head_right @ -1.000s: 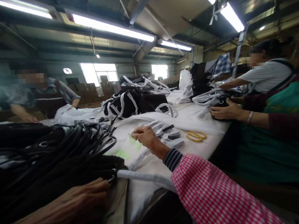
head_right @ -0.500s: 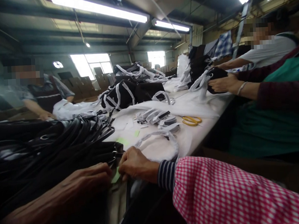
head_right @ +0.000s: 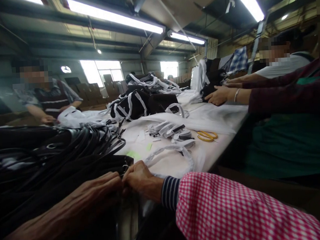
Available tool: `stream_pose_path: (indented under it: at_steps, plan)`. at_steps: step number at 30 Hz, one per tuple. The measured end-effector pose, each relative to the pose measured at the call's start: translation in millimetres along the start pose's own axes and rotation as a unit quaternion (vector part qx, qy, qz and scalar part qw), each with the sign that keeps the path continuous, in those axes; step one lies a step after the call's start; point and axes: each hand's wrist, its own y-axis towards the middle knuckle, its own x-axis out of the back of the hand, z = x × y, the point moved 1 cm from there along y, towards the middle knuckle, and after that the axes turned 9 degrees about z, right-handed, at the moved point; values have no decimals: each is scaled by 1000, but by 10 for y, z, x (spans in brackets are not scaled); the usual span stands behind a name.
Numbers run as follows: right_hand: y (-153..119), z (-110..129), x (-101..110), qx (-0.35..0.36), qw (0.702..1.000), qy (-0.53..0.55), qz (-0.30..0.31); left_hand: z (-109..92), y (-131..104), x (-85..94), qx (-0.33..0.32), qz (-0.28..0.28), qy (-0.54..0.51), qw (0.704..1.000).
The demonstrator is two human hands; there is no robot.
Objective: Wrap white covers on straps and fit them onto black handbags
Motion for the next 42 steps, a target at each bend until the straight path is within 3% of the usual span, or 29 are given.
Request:
stream_pose_path:
  at_steps: [2, 5, 9, 13, 18, 23, 29, 33, 35, 37, 40, 42]
  plan:
    - [24, -18, 0, 25, 999, -23, 23, -27, 163, 1, 12, 13, -13, 1000]
    - [87, -47, 42, 80, 983, -155, 57, -32, 341, -3, 40, 6, -37, 998]
    - [138, -62, 42, 78, 952, -296, 7, 41, 349, 1, 20, -4, 28, 999]
    - [80, -38, -28, 82, 910, -404, -34, 132, 293, -10, -32, 65, 153, 986]
    - [-147, 25, 124, 181, 910, -349, 134, 215, 216, -60, 23, 88, 197, 976]
    - [-447, 46, 323, 227, 896, -361, 129, 242, 154, -151, 43, 105, 177, 978]
    - [-518, 17, 214, 247, 862, -408, 174, 182, 205, -191, 56, 97, 212, 971]
    - [-508, 106, 193, 233, 827, -475, 189, 140, 257, -154, 60, 102, 166, 979]
    - [-468, 122, 201, 223, 810, -516, 169, 147, 298, -120, 51, 98, 159, 981]
    - [-367, 78, 207, 207, 785, -575, 100, 191, 363, -91, 46, 97, 146, 983]
    - [-143, -78, 201, 178, 754, -632, -9, 312, 510, -73, 103, 88, 94, 986]
    - [-26, -181, 198, 174, 753, -634, -33, 381, 613, -85, 133, 82, 84, 984]
